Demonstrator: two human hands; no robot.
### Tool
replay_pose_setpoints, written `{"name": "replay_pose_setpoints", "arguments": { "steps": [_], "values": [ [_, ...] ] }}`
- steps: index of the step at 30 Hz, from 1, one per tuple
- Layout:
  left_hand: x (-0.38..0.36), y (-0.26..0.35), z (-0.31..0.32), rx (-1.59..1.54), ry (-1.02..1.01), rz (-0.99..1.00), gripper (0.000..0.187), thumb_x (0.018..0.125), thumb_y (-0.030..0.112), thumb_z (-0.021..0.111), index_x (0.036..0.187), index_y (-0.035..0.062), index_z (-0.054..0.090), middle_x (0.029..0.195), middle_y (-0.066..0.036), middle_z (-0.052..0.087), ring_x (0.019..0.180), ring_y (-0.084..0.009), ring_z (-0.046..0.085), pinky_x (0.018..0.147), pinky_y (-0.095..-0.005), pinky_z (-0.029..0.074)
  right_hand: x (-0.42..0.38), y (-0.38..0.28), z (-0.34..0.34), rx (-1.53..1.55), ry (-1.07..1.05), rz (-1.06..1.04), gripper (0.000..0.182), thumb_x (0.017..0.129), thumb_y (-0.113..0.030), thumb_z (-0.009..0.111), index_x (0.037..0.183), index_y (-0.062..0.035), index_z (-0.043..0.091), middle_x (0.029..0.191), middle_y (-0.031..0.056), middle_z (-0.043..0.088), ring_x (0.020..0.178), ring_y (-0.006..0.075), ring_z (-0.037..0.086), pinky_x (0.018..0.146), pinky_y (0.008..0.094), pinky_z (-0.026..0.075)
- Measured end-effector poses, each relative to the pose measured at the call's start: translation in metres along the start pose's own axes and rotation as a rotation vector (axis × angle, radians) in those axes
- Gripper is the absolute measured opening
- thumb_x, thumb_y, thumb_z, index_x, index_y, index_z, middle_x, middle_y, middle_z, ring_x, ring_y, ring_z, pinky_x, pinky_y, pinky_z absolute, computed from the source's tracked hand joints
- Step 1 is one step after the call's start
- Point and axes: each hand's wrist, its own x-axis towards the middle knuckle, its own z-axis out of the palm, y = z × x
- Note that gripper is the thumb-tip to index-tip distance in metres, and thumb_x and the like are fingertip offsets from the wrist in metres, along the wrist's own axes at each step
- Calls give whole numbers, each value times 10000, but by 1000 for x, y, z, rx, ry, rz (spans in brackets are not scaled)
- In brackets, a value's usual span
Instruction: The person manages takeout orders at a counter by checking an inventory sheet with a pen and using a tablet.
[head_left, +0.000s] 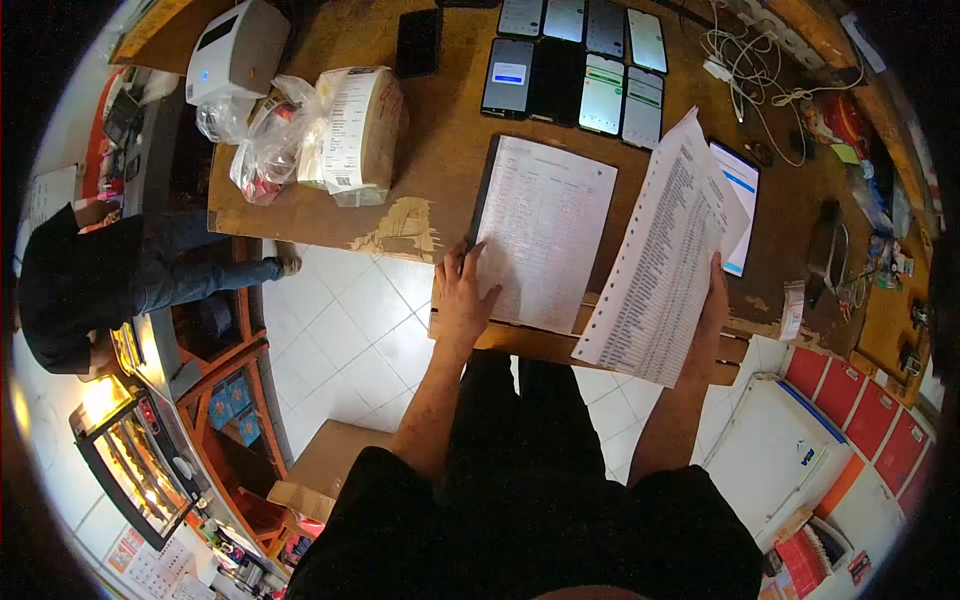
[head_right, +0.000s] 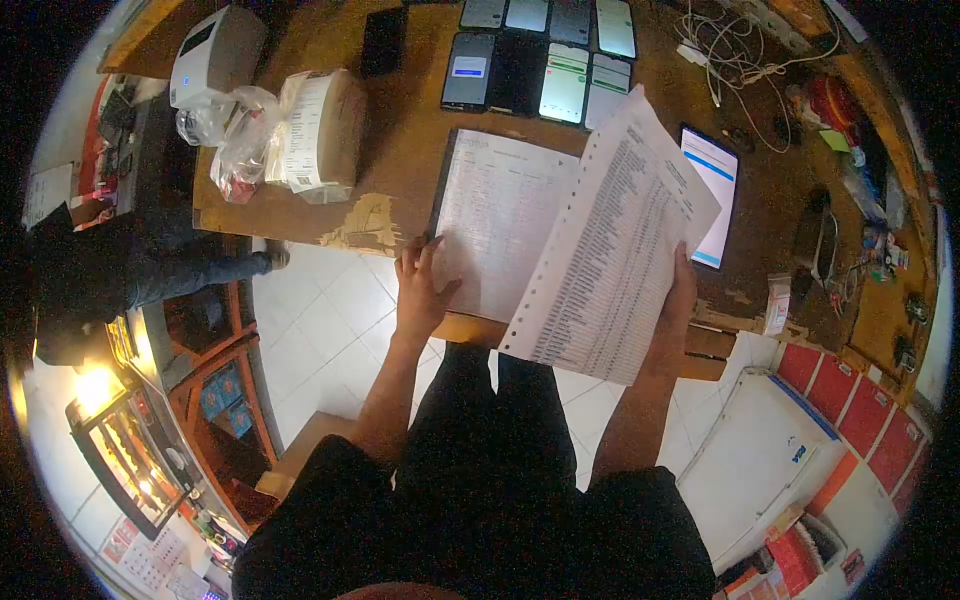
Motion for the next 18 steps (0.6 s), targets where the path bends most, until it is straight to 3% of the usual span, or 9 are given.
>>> {"name": "replay_pose_setpoints", "arguments": {
  "steps": [1, 5, 7, 10, 11, 12, 14, 15, 18],
  "values": [
    [-1, -3, -2, -4, -18, 12, 702, 655, 133, 787, 1280, 111, 469, 1279, -183, 422, 1133, -375, 424, 982, -441, 380, -5, -2, 3, 26, -4, 11, 496, 955, -379, 450, 1238, 28, 458, 1026, 193, 630, 748, 180, 666, 623, 280, 559],
    [-3, -4, -14, -47, -74, 30, 670, 668, 123, 784, 1269, 121, 488, 1288, -189, 413, 1158, -378, 424, 982, -448, 395, -4, 0, -3, 34, -28, -14, 517, 931, -380, 509, 1230, 40, 472, 1006, 193, 637, 780, 202, 655, 661, 311, 549],
    [-3, 2, -18, 7, -137, 16, 566, 692, 131, 770, 1210, 101, 544, 1285, -188, 424, 1173, -373, 420, 978, -438, 405, -21, -8, 27, -96, 228, -119, 546, 892, -386, 586, 1195, 61, 509, 986, 192, 639, 816, 228, 634, 703, 332, 521],
    [-1, -12, -12, -89, -29, 132, 504, 704, 68, 735, 1185, 95, 585, 1230, -180, 462, 1118, -371, 446, 949, -424, 418, 7, 16, 21, -363, 237, -133, 514, 869, -337, 645, 1150, 81, 547, 1024, 155, 634, 816, 202, 613, 740, 323, 491],
    [5, -29, -4, -228, 37, 171, 381, 750, 53, 689, 1122, 58, 607, 1126, -182, 537, 1016, -339, 535, 852, -397, 474, 9, 25, 27, -403, 127, -221, 442, 878, -345, 633, 1087, 45, 616, 949, 114, 662, 814, 189, 607, 731, 329, 478],
    [8, -28, -4, -227, 36, 173, 381, 750, 53, 689, 1122, 58, 607, 1126, -182, 537, 1016, -339, 535, 852, -397, 474, 17, 35, 30, -402, 128, -221, 442, 878, -345, 633, 1087, 45, 616, 949, 114, 662, 814, 189, 607, 731, 329, 478],
    [15, -20, -12, -512, 80, -144, 298, 777, 33, 652, 1072, 24, 608, 986, -182, 603, 856, -305, 605, 740, -377, 506, 44, 61, 35, -602, -71, -257, 395, 888, -343, 620, 1048, 17, 646, 892, 99, 672, 806, 182, 611, 741, 335, 476],
    [16, -18, -14, -429, 88, -86, 227, 804, 22, 622, 1029, -2, 605, 889, -180, 628, 772, -282, 628, 670, -363, 511, 50, 67, 40, -600, -69, -257, 395, 888, -343, 620, 1048, 17, 646, 892, 99, 672, 806, 182, 611, 741, 335, 476],
    [20, -19, -10, -353, 42, -1, 219, 827, 30, 600, 1043, -7, 599, 891, -187, 636, 797, -285, 632, 681, -363, 508, 52, 82, 52, -776, -120, -292, 383, 888, -354, 618, 1024, 1, 661, 872, 112, 679, 797, 180, 619, 748, 334, 480]
  ]
}}
